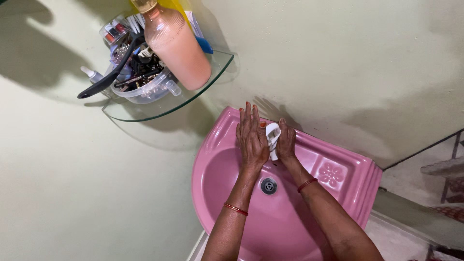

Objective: The person wipes a pink sink and its white faucet using a white cloth, cleaning the outer rim, the inner basin, and the faucet body.

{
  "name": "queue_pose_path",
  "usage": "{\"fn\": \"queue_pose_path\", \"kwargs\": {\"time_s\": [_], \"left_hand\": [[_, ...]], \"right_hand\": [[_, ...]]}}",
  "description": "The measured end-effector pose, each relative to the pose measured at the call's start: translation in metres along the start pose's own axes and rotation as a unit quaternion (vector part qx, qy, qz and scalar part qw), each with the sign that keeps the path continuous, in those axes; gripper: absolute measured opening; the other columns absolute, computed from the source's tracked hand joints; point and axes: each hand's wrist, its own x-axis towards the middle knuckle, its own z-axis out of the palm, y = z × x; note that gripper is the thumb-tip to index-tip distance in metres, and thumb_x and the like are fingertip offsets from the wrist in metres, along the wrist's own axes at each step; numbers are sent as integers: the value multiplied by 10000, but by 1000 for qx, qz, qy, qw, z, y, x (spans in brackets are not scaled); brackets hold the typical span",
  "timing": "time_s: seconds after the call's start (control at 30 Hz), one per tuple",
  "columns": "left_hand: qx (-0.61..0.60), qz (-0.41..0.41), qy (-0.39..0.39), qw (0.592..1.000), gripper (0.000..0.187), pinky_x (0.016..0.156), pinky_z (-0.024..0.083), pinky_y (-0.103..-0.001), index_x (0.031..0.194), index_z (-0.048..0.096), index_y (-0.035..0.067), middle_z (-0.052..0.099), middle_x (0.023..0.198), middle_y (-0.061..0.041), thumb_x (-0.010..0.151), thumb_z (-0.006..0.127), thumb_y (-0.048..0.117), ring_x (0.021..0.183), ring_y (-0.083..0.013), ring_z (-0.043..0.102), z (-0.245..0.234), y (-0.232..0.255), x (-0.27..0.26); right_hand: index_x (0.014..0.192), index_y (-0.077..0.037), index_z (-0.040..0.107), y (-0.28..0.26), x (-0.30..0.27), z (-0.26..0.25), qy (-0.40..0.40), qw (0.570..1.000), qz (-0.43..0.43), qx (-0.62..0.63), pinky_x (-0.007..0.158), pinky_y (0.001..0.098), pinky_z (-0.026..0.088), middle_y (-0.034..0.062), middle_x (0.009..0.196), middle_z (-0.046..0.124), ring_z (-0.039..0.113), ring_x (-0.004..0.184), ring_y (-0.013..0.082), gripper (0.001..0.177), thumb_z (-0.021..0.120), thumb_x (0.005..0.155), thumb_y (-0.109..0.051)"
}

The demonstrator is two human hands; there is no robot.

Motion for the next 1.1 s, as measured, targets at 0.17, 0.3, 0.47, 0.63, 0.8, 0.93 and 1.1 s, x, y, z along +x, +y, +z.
{"fn": "queue_pose_path", "kwargs": {"time_s": [0.17, 0.3, 0.47, 0.63, 0.8, 0.93, 1.1], "left_hand": [[1, -7, -5, 1000, 730, 1244, 108, -630, 1618, 332, 100, 252, 1719, -143, 1084, 155, 566, 1607, -387, 159, 1, -1, -1], [-4, 3, 5, 1000, 752, 1259, 123, -613, 1617, 334, 98, 252, 1719, -148, 1088, 125, 590, 1610, -382, 160, 0, 0, 0], [-20, -8, 2, 1000, 763, 1258, 100, -614, 1611, 337, 86, 251, 1717, -152, 1084, 125, 595, 1609, -381, 144, 1, -1, -2], [-12, -9, 3, 1000, 751, 1261, 123, -610, 1611, 346, 84, 268, 1712, -160, 1091, 138, 584, 1610, -387, 162, 3, -3, -4], [4, 17, 16, 1000, 734, 1257, 139, -612, 1612, 346, 77, 268, 1710, -174, 1102, 154, 569, 1605, -402, 175, 3, -3, -1], [3, 6, 8, 1000, 734, 1246, 122, -627, 1608, 350, 74, 267, 1710, -173, 1095, 158, 563, 1600, -406, 176, 2, -2, -1], [-4, 9, 11, 1000, 735, 1252, 149, -608, 1609, 348, 76, 272, 1712, -167, 1097, 163, 570, 1601, -402, 187, 2, -3, -1]], "right_hand": [[829, 45, 590, -9, 5, -11, -83, 934, 278, 210, 651, 412, 439, 166, 713, 590, 537, 663, 253, 515, 406, 1121, -337], [934, 54, 593, -49, 45, -31, -106, 967, 120, 201, 634, 410, 447, 151, 722, 595, 549, 641, 246, 403, 440, 1080, -290], [928, 32, 612, -94, 72, -46, -80, 983, -163, 16, 693, 451, 442, 166, 804, 605, 575, 743, 328, 397, 415, 1129, -248], [813, 29, 559, -66, 50, -30, -117, 952, 193, 209, 655, 433, 452, 189, 690, 580, 563, 619, 283, 449, 404, 1099, -281], [1106, 131, 603, -5, 10, -6, -38, 997, 17, 66, 783, 435, 468, 235, 959, 648, 586, 845, 319, 525, 369, 1187, -332], [868, 78, 575, 3, 1, -6, -93, 944, 227, 221, 721, 437, 462, 206, 775, 606, 566, 717, 299, 514, 388, 1104, -338], [915, 70, 589, -23, 26, -27, -129, 961, 170, 176, 689, 418, 452, 182, 772, 601, 549, 691, 248, 455, 412, 1086, -313]]}}
